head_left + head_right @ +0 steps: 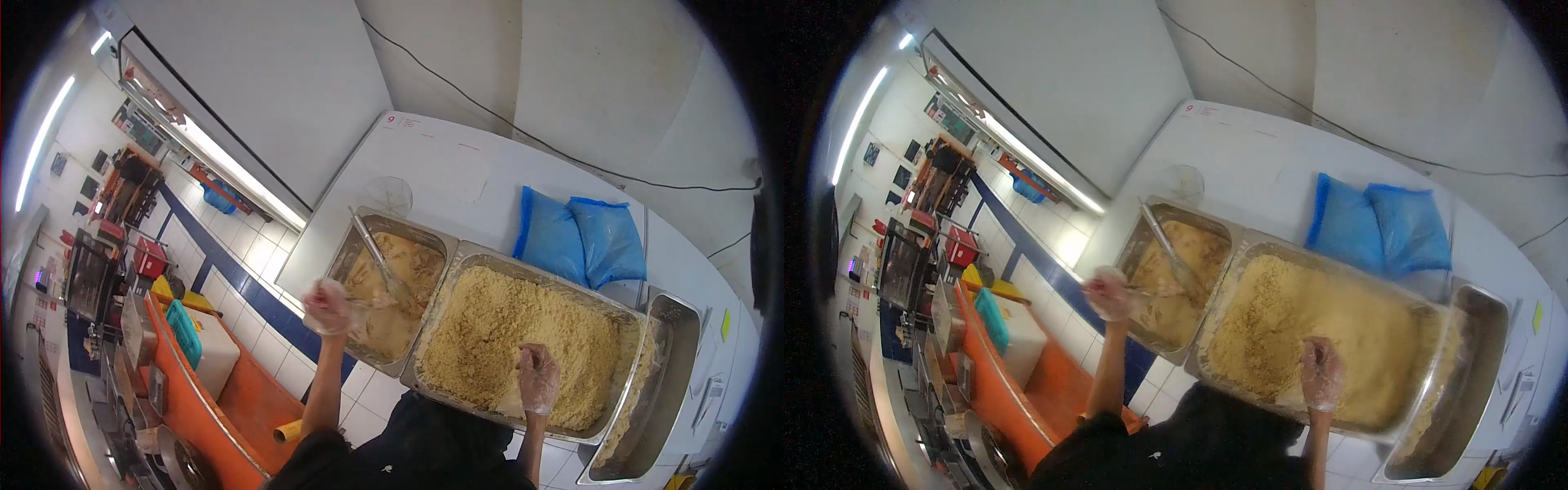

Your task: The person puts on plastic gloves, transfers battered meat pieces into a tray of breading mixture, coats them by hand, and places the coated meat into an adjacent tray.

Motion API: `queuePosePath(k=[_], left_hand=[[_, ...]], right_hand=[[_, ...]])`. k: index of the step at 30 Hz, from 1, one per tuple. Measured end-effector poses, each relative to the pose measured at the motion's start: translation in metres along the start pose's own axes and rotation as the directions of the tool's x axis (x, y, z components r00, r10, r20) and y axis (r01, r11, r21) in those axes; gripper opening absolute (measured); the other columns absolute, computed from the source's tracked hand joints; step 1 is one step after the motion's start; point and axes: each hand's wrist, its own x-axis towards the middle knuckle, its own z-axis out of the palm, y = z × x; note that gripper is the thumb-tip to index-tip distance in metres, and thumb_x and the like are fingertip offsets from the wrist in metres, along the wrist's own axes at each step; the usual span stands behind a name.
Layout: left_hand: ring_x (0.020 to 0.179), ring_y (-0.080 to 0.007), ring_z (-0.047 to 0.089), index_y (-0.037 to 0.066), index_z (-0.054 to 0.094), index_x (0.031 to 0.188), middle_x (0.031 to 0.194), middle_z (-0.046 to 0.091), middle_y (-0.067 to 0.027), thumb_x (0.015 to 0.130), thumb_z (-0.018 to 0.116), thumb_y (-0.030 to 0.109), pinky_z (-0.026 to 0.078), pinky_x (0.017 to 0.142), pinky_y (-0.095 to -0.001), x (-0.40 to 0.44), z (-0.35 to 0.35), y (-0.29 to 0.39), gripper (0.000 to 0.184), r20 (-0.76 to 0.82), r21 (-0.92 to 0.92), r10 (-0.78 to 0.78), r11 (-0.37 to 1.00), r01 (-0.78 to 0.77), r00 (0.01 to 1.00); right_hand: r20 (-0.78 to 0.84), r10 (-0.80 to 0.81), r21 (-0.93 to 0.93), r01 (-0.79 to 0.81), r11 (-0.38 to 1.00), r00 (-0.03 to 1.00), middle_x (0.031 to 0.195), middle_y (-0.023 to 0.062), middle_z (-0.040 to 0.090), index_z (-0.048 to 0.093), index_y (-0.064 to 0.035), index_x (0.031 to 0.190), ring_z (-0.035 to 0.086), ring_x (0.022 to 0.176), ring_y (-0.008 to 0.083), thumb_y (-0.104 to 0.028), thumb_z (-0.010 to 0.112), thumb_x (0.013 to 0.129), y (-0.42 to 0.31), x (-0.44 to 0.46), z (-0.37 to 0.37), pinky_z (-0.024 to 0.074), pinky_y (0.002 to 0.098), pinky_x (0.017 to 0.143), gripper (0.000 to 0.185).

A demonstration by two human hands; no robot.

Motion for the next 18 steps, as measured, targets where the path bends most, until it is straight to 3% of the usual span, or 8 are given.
queuePosePath(k=[1,3,5,9,11,15,16,18], left_hand=[[0.049,-0.0123,0.047,0.003,0.049,0.068,0.056,0.047,-0.0022,0.097,0.053,0.027,0.037,0.047,-0.0286,-0.017,-0.009,-0.02,0.037,0.202,-0.229,-0.192,0.944,0.237,0.96],[0.048,-0.0111,0.046,0.003,0.051,0.069,0.056,0.048,-0.0003,0.096,0.055,0.025,0.037,0.047,-0.0269,-0.018,-0.016,-0.013,0.035,0.436,-0.398,-0.292,0.785,0.474,0.851],[0.065,-0.0132,0.057,0.003,0.057,0.073,0.072,0.06,-0.0069,0.091,0.058,0.016,0.042,0.053,-0.0251,0.007,-0.032,0.058,0.022,0.613,-0.025,0.1,0.994,-0.108,0.784],[0.068,-0.0142,0.06,0.003,0.058,0.074,0.071,0.061,-0.0093,0.091,0.058,0.023,0.042,0.054,-0.0262,-0.001,-0.023,0.115,0.026,0.467,-0.039,-0.121,0.987,0.158,0.876],[0.055,-0.0176,0.051,0.003,0.054,0.07,0.057,0.045,-0.0049,0.085,0.062,0.02,0.045,0.055,-0.03,-0.017,-0.007,0.086,0.024,0.549,0.19,0.264,0.885,-0.426,0.793],[0.054,-0.0257,0.049,0.004,0.048,0.068,0.055,0.042,-0.0092,0.085,0.059,0.015,0.046,0.057,-0.0356,-0.033,0.015,0.042,0.024,0.692,0.285,0.176,0.824,-0.489,0.7],[0.055,-0.0259,0.046,0.005,0.045,0.066,0.055,0.04,-0.0083,0.087,0.059,0.017,0.044,0.057,-0.0362,-0.026,0.019,0.017,0.028,0.512,0.064,0.089,0.988,-0.141,0.855],[0.055,-0.0261,0.044,0.006,0.042,0.064,0.055,0.039,-0.0075,0.088,0.058,0.018,0.043,0.056,-0.0368,-0.005,0.024,0.013,0.032,0.368,-0.238,-0.094,0.952,0.191,0.925]], right_hand=[[0.002,0.036,-0.007,-0.036,0.999,0.999,0.072,0.0025,0.059,0.063,-0.0001,0.095,0.055,0.063,0.0083,-0.013,0.054,0.095,0.001,0.001,0.001,0.0443,0.0246,0.058,0.015],[-0.006,0.011,-0.022,-0.012,1.0,1.0,0.071,0.0022,0.059,0.063,-0.0003,0.094,0.055,0.063,0.0081,-0.013,0.054,0.095,-0.003,0.001,-0.002,0.0443,0.0247,0.057,0.015],[-0.036,0.015,-0.038,-0.016,0.999,0.999,0.069,0.0019,0.058,0.063,-0.0006,0.094,0.054,0.062,0.0079,-0.012,0.054,0.095,0.001,0.0,-0.004,0.0442,0.0248,0.057,0.015],[-0.072,0.032,-0.072,-0.037,0.997,0.997,0.069,0.0023,0.058,0.063,-0.0014,0.094,0.055,0.062,0.0079,-0.012,0.055,0.095,0.003,0.001,-0.014,0.0444,0.025,0.057,0.014],[-0.057,0.088,-0.052,-0.091,0.995,0.995,0.07,0.0025,0.058,0.063,-0.0016,0.095,0.055,0.062,0.008,-0.013,0.055,0.095,0.0,0.005,-0.012,0.0443,0.025,0.057,0.014],[-0.018,-0.046,-0.109,0.044,0.993,0.999,0.073,0.011,0.061,0.063,-0.0021,0.098,0.058,0.064,0.0166,-0.012,0.055,0.094,-0.01,0.005,-0.013,0.0469,0.0316,0.062,0.013],[-0.01,-0.053,-0.125,0.052,0.991,0.999,0.073,0.0107,0.061,0.063,-0.0021,0.097,0.059,0.064,0.0173,-0.012,0.055,0.094,-0.014,0.004,-0.016,0.0472,0.0324,0.062,0.013],[-0.052,-0.069,-0.139,0.062,0.988,0.996,0.072,0.0073,0.06,0.063,-0.0015,0.096,0.058,0.064,0.0137,-0.013,0.054,0.095,0.01,0.004,-0.017,0.0458,0.0294,0.059,0.014]])
